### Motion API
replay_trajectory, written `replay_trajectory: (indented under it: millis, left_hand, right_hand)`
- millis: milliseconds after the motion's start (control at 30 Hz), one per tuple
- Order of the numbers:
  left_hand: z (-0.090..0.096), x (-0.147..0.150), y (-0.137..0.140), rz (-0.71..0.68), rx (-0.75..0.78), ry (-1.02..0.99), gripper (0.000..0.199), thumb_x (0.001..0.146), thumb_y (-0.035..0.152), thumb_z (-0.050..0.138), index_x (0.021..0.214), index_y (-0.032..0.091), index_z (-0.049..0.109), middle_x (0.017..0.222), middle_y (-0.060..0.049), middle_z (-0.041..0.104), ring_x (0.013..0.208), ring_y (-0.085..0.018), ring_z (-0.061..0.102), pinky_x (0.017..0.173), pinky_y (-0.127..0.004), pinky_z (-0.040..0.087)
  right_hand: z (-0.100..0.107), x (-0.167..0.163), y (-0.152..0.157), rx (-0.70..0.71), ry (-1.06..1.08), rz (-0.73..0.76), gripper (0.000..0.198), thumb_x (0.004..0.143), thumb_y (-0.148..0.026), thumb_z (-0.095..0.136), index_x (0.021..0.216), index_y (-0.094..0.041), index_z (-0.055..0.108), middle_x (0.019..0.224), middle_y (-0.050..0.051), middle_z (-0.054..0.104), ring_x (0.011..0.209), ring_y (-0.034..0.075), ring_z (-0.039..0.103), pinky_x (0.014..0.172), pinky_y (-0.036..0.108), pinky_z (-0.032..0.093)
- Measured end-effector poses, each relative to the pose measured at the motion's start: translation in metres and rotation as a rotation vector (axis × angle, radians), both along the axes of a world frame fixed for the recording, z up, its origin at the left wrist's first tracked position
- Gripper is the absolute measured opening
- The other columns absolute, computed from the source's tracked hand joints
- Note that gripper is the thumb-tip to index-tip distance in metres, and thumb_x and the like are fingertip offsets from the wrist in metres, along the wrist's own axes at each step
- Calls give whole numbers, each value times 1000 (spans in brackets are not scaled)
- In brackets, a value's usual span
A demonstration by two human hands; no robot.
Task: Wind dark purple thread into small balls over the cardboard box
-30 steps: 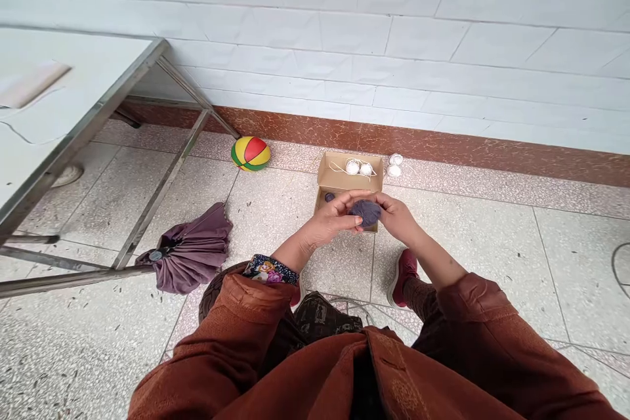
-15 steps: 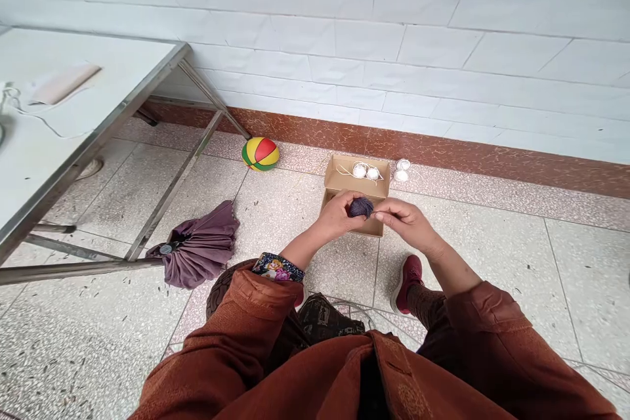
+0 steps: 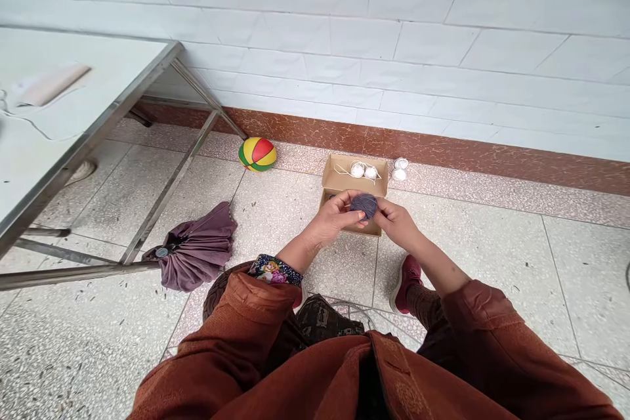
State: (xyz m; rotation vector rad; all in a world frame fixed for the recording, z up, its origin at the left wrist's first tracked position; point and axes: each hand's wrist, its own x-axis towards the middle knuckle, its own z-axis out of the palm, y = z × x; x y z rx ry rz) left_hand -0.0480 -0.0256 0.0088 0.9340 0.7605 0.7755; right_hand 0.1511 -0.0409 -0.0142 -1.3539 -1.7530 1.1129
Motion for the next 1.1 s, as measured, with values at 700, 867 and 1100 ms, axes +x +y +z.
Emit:
replay_trajectory:
  millis: [700,867,1100]
  left_hand:
    - [4,1,-6,-299,217,58,88,74,25,81,152,29,40,117,-9,67,100,-20,66,87,-35,50]
    - [7,-1,-5,-111,72,-80,62,72,29,83,130,23,60,123,-9,64,100,-19,64,84,-31,53]
    - [-4,-6,6,135,101,219,41,73,29,77,110,17,65,103,-5,68,89,-16,63,84,-33,52]
  right_hand:
    - [18,22,6,111,104,-6,26,94,-45,64,87,-23,74,81,2,69,78,18,63,77,33,51]
    - [0,4,2,44,117,41,26,98,-41,55,99,-23,74,97,5,76,93,22,69,85,37,53]
    - [12,0,-7,180,-29,195,24,100,-37,56,93,-23,74,85,4,73,77,19,66,74,32,52]
